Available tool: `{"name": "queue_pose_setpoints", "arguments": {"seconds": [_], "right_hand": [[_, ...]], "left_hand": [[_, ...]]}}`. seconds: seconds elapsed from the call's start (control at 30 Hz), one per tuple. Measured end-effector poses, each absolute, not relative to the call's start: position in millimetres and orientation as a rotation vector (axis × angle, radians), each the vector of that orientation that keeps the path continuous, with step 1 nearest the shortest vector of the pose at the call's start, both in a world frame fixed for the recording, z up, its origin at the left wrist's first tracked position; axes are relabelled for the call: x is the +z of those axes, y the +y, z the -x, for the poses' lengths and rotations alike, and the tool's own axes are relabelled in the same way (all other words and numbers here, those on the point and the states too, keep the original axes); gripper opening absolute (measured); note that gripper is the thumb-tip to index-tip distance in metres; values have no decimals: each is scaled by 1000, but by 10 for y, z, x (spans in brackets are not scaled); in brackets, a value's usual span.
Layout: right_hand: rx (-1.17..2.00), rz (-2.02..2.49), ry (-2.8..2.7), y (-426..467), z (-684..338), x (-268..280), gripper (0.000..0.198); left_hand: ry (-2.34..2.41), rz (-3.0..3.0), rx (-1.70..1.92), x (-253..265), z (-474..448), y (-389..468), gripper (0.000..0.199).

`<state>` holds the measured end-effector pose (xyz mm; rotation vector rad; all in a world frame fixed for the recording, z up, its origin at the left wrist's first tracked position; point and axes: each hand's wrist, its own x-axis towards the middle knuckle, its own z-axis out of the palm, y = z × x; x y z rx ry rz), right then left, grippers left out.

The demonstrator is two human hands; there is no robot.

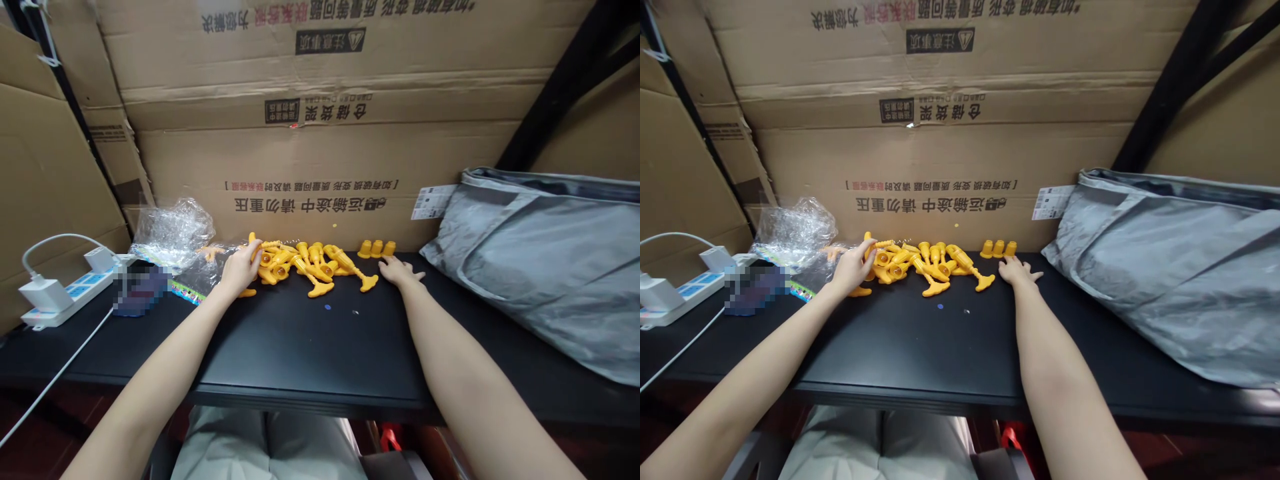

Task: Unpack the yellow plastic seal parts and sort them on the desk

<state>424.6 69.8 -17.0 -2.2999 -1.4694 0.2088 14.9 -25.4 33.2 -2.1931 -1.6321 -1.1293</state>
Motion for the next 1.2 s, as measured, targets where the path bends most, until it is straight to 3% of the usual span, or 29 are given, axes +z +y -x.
{"name": "queue_pose_setpoints", "arguments": {"seconds": [0.2, 0.3, 0.4, 0.6, 0.87, 1.0, 1.2], "right_hand": [[44, 2256, -1400, 570, -4158, -94, 39], [-232, 2004, -1322, 489, -4006, 103, 34], [-251, 1665, -1370, 425, -3671, 400, 28], [389, 1141, -1809, 178, -2652, 689, 33], [1238, 1058, -1771, -221, -2127, 576, 36], [1422, 1069, -1593, -306, -2075, 576, 39], [1457, 1137, -1409, -248, -2113, 489, 37]], "left_hand": [[-1705, 2122, -1061, 378, -102, -251, 35], [-1723, 2111, -1041, 403, -96, -261, 35], [-1752, 2130, -978, 427, -123, -282, 36], [-1710, 2185, -744, 485, -239, -346, 37], [-1590, 2301, -585, 498, -309, -370, 38], [-1549, 2379, -593, 524, -297, -366, 38], [-1727, 2323, -411, 655, -144, -454, 59]]}}
